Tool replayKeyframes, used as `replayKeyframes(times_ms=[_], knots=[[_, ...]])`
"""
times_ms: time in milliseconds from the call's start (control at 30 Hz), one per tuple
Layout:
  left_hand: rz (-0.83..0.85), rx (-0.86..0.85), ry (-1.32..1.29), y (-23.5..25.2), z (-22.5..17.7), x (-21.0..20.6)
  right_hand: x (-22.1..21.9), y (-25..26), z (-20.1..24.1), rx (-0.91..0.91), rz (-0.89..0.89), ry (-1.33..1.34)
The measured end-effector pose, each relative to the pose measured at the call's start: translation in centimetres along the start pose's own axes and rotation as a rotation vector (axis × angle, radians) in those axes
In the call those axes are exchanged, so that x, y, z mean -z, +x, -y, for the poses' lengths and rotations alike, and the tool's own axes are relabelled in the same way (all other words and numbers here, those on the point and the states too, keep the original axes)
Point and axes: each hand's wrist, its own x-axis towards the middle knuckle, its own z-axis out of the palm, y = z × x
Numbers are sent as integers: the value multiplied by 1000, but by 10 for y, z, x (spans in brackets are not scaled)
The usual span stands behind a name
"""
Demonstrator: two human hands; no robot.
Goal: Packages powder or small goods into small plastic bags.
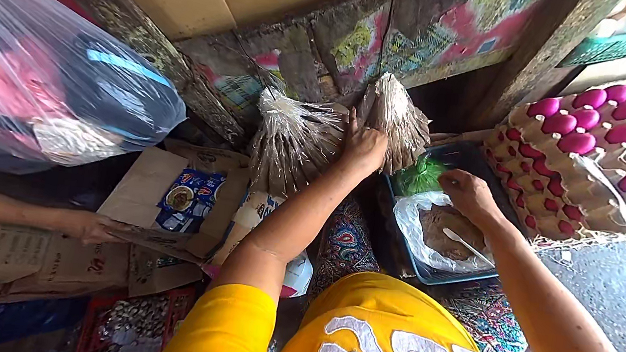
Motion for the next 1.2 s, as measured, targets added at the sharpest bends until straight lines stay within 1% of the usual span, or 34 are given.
replayKeyframes(times_ms=[67,167,300,367,400,467,533,567,667,733,767,833,867,933,967,1067,1133,1200], knots=[[-33,-28,11,-9,-4,-6,10,-17,-25,-113,-5,-20],[-103,-42,37,-19,-5,-16,21,-41,-64,-227,-45,-119],[-333,52,58,-17,4,-34,30,-61,-91,-391,-12,-241],[-459,63,5,-18,4,-38,26,-60,-103,-423,30,-263],[-498,33,-49,-21,0,-41,21,-59,-110,-420,48,-266],[-512,-75,-184,-29,-11,-51,12,-55,-119,-392,111,-249],[-469,-202,-315,-29,-22,-69,1,-50,-121,-333,181,-205],[-415,-248,-360,-29,-28,-77,-6,-48,-118,-310,211,-206],[-228,-312,-498,-28,-50,-100,-12,-51,-89,-340,313,-239],[-144,-281,-563,-28,-64,-116,-11,-52,-83,-365,354,-252],[-95,-257,-588,-28,-69,-125,-10,-52,-87,-345,371,-252],[-12,-225,-619,-29,-74,-140,-11,-49,-107,-279,389,-233],[7,-225,-627,-32,-75,-146,-12,-49,-119,-248,372,-199],[18,-240,-630,-36,-71,-155,-6,-47,-131,-241,317,-143],[27,-241,-634,-37,-67,-158,0,-46,-128,-261,271,-138],[32,-225,-669,-42,-61,-164,10,-34,-107,-404,167,-245],[57,-200,-672,-44,-61,-162,3,-21,-102,-452,191,-304],[92,-180,-671,-45,-61,-160,-9,-9,-107,-467,264,-322]])
